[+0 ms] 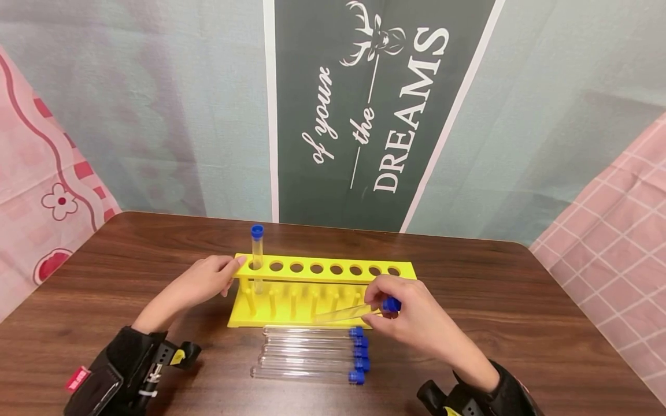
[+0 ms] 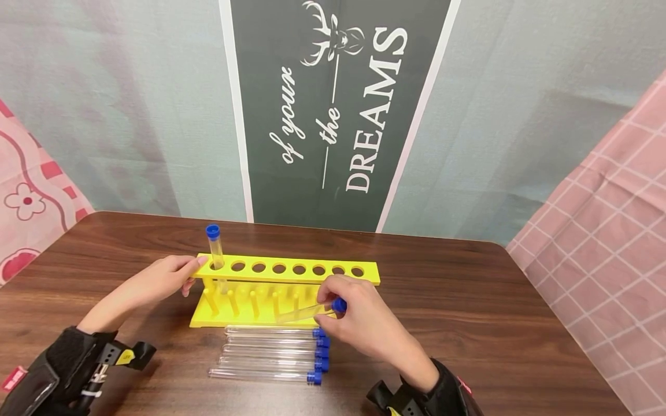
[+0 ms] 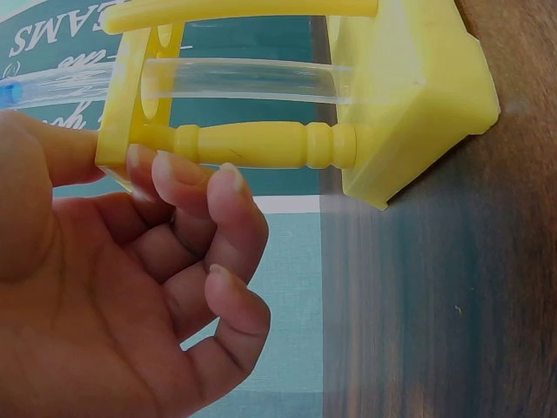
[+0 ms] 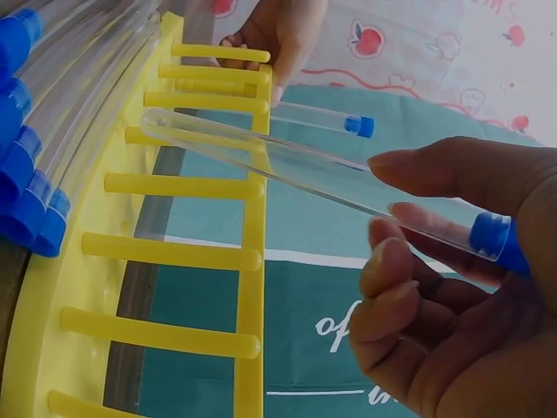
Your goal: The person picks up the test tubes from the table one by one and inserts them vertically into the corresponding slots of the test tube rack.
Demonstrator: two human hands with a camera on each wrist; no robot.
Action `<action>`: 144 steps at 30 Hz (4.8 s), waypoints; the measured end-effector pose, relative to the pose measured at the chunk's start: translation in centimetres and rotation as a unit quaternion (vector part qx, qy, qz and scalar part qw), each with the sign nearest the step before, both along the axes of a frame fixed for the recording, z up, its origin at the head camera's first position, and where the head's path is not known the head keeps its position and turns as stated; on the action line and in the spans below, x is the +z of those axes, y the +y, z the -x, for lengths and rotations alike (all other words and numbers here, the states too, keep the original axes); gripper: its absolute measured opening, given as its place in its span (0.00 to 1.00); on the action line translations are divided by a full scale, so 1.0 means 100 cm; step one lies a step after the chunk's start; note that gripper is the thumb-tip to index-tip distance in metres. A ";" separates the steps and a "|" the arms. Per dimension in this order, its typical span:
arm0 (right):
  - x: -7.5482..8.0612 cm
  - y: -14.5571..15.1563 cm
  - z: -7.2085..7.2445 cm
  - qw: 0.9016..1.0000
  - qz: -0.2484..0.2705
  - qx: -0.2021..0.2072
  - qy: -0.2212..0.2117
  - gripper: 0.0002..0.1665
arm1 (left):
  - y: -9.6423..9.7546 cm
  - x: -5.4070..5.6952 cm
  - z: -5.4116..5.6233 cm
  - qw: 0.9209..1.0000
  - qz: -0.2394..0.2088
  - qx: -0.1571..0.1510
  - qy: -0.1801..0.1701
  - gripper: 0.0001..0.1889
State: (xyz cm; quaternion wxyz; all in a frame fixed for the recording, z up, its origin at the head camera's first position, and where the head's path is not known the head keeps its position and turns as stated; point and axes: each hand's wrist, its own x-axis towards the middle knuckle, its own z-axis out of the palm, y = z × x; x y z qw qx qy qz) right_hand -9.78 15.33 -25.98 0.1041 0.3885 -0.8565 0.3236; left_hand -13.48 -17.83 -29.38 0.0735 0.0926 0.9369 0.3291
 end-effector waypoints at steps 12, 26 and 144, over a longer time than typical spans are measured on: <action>-0.001 -0.001 0.000 1.000 0.018 0.004 -0.011 0.15 | -0.001 -0.001 0.002 1.000 0.002 -0.002 -0.002 0.25; 0.001 -0.002 0.000 0.999 0.026 -0.010 -0.016 0.15 | -0.001 0.001 0.002 1.000 0.002 -0.003 -0.005 0.25; 0.051 -0.057 0.031 0.988 0.058 0.044 -0.134 0.06 | -0.004 -0.002 0.000 1.000 -0.010 0.003 -0.012 0.26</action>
